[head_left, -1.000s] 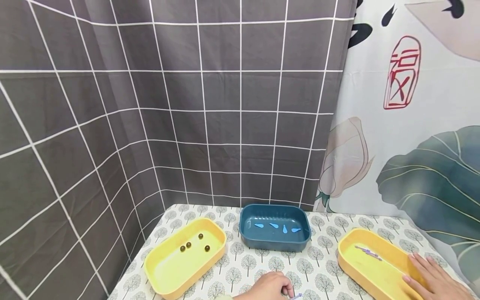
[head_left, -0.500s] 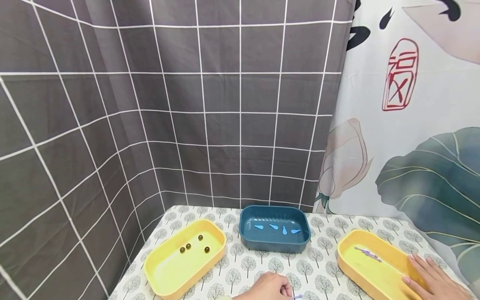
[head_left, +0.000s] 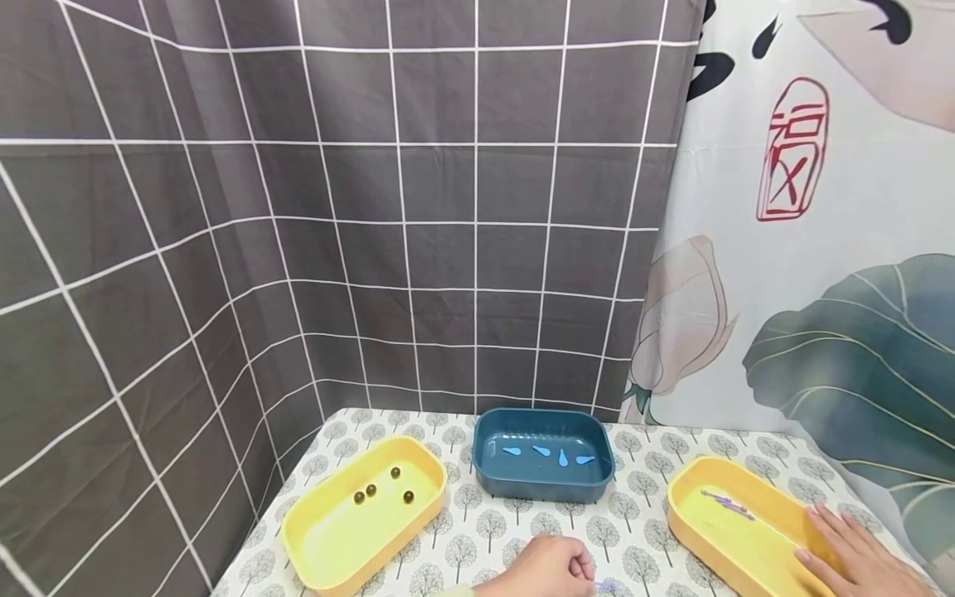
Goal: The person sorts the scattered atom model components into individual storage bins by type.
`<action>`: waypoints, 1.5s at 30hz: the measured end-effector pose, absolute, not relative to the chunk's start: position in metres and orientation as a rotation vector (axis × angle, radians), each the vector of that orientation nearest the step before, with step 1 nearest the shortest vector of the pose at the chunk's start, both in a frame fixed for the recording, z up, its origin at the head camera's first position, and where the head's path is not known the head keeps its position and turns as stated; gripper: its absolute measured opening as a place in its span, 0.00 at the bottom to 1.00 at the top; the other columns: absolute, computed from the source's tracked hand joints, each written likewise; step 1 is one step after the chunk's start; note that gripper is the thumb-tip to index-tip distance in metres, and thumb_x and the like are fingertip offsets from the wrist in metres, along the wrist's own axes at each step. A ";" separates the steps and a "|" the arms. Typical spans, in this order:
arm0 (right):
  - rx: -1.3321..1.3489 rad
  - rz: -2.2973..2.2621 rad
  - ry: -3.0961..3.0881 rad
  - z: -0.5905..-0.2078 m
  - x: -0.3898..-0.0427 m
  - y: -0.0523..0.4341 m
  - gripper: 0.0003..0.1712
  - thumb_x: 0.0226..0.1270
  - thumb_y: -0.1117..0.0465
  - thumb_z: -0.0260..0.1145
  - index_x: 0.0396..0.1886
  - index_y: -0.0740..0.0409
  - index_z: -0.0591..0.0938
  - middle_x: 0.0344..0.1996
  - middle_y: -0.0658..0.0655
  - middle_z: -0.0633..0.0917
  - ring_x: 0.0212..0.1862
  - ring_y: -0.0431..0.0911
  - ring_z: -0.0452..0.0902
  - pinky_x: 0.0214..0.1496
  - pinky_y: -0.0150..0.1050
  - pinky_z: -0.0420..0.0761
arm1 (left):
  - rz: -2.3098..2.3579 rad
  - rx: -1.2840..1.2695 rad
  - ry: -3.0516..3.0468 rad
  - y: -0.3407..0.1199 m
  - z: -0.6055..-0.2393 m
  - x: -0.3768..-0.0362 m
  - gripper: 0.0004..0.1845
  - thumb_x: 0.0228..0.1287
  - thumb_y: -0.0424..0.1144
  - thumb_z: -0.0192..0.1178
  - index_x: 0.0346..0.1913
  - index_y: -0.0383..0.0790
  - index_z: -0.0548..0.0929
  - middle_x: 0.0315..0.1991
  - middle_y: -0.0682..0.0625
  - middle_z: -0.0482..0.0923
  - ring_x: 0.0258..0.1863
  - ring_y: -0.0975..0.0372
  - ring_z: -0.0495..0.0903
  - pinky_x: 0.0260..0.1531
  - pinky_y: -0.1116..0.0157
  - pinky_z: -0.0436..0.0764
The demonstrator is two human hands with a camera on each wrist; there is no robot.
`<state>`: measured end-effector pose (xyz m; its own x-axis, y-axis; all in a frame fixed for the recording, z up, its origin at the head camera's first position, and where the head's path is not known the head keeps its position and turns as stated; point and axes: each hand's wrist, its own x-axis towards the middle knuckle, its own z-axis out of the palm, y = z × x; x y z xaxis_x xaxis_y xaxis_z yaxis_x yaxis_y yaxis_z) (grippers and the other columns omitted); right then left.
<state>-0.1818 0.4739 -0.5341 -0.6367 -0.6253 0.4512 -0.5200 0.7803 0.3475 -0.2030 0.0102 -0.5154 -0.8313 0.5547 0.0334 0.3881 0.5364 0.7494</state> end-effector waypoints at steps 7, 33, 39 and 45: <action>1.008 -0.254 -2.287 -0.532 -0.185 0.478 0.60 0.51 0.23 0.66 0.79 0.47 0.62 0.82 0.61 0.48 0.83 0.51 0.30 0.81 0.41 0.28 | 1.151 0.844 2.644 0.020 -0.512 -0.206 0.08 0.53 0.36 0.72 0.27 0.53 0.83 0.19 0.70 0.74 0.25 0.80 0.70 0.34 0.79 0.70; 0.966 -0.248 -2.310 -0.532 -0.178 0.473 0.59 0.51 0.23 0.66 0.78 0.47 0.65 0.77 0.67 0.58 0.82 0.53 0.35 0.82 0.42 0.30 | 1.175 0.771 2.703 0.061 -0.491 -0.220 0.10 0.54 0.38 0.75 0.26 0.55 0.83 0.20 0.71 0.74 0.23 0.79 0.70 0.34 0.79 0.71; 0.945 -0.254 -2.332 -0.532 -0.177 0.472 0.60 0.51 0.23 0.66 0.79 0.45 0.62 0.81 0.63 0.52 0.83 0.52 0.32 0.81 0.41 0.28 | 1.163 0.764 2.704 0.069 -0.487 -0.224 0.09 0.55 0.39 0.75 0.26 0.55 0.84 0.19 0.71 0.74 0.23 0.79 0.70 0.35 0.79 0.71; 0.896 -0.251 -2.365 -0.531 -0.174 0.469 0.60 0.48 0.24 0.69 0.79 0.43 0.63 0.82 0.58 0.49 0.82 0.48 0.29 0.80 0.39 0.27 | 1.185 0.761 2.720 0.080 -0.484 -0.228 0.08 0.54 0.41 0.75 0.27 0.58 0.84 0.20 0.73 0.75 0.28 0.78 0.70 0.39 0.77 0.70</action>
<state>-0.1743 0.4693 -0.5310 -0.5984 -0.6544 0.4622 -0.5428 0.7555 0.3670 -0.2280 0.0796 -0.4845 -0.8735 0.4713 0.1222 0.4104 0.5775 0.7058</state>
